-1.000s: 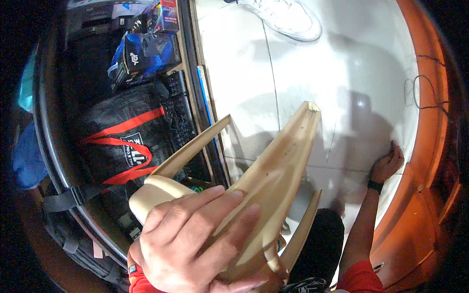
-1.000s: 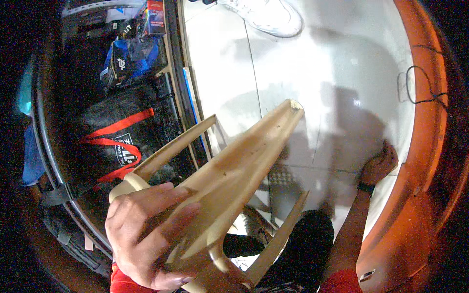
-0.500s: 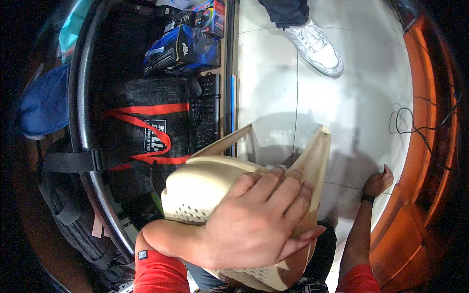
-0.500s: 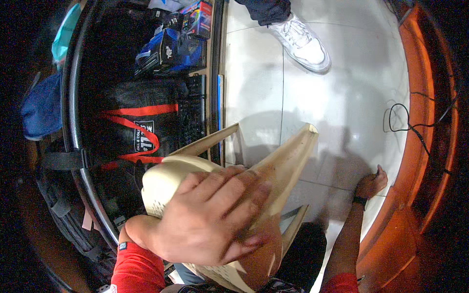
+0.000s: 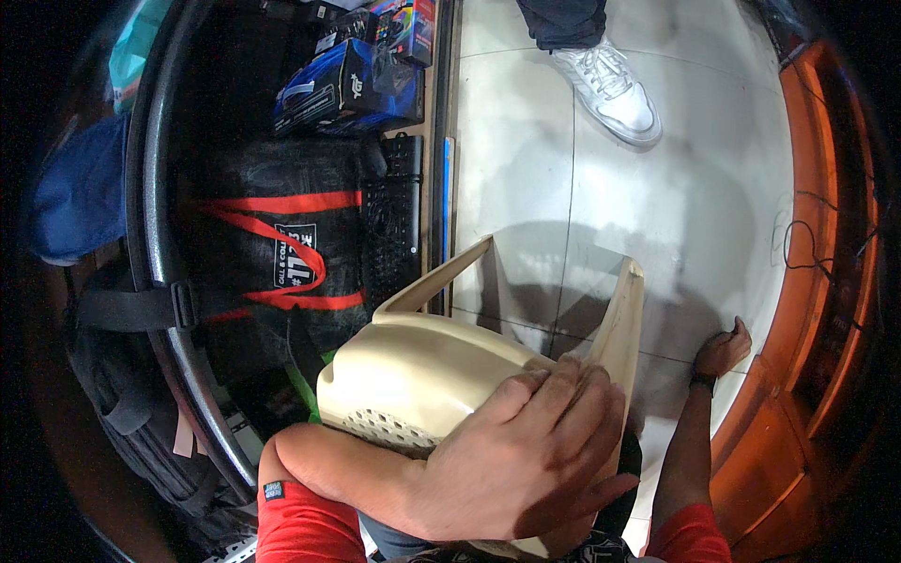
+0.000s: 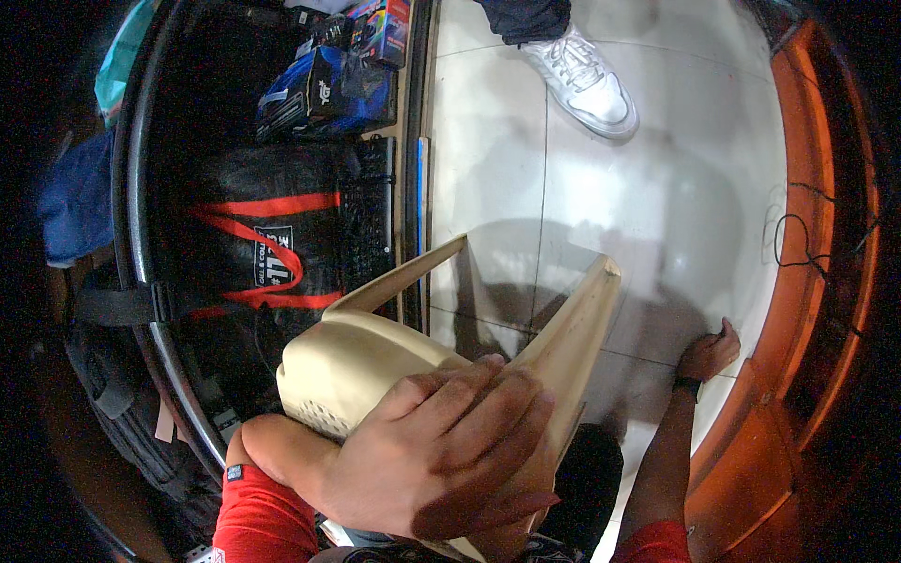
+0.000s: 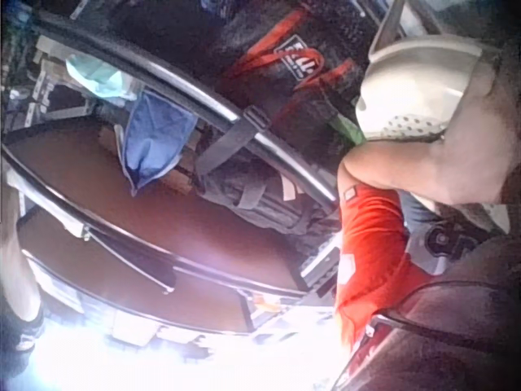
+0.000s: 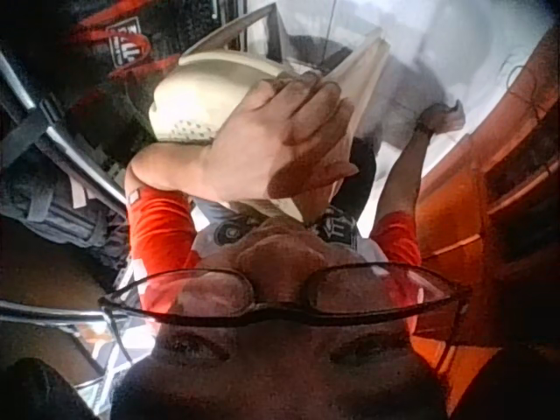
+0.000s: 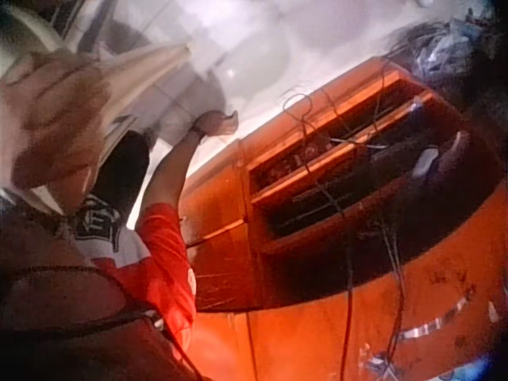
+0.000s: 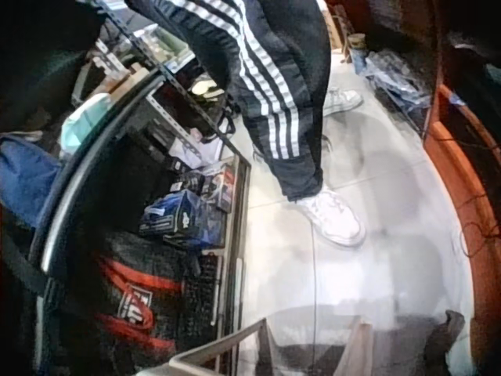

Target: The person works on the internal components of an open laptop, moving small wires and components with a tool and their hands, then stands up to move a small stool and some bubble wrap before returning to work on the laptop.

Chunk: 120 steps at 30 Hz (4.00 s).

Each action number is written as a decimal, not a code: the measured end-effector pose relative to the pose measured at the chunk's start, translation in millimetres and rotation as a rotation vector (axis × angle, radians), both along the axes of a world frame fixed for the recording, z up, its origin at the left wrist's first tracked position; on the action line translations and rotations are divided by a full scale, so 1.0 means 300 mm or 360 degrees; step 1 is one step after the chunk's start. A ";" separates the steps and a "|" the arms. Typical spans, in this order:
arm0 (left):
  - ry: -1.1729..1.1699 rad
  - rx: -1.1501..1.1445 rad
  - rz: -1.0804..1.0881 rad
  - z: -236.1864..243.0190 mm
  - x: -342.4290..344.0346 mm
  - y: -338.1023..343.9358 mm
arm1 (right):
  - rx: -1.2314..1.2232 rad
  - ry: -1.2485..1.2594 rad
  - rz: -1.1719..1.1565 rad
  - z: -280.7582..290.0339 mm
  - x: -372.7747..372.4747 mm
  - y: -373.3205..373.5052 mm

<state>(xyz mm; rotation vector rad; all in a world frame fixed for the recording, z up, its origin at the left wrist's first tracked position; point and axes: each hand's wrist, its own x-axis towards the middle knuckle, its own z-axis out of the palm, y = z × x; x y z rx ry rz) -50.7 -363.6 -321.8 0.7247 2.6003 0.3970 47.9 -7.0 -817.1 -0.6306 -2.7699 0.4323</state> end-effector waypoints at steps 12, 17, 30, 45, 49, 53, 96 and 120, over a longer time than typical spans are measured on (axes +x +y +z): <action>-0.0124 -0.0255 -0.0131 0.035 -0.027 0.009 | -0.0077 0.0123 0.0035 0.024 0.013 -0.009; -0.0182 -0.0477 -0.0154 0.041 -0.071 0.075 | -0.0213 0.0062 0.0019 0.056 0.009 -0.020; -0.0089 -0.0372 -0.0149 0.017 -0.082 0.077 | -0.0085 0.0079 -0.0018 -0.028 0.051 0.006; -0.0221 -0.0447 -0.0135 0.050 -0.080 0.067 | -0.0217 0.0140 -0.0041 0.101 -0.018 -0.061; -0.0223 -0.0466 -0.0169 0.054 -0.081 0.061 | -0.0277 0.0054 -0.0059 0.107 -0.017 -0.066; -0.0204 -0.0459 -0.0172 0.049 -0.074 0.059 | -0.0204 0.0087 -0.0049 0.099 -0.018 -0.069; 0.0016 0.0118 -0.0201 -0.002 -0.014 -0.060 | -0.0142 -0.0013 -0.0103 0.043 0.001 -0.064; 0.0138 0.0133 -0.0239 -0.009 -0.010 -0.060 | -0.0075 -0.0025 -0.0069 0.036 -0.002 -0.048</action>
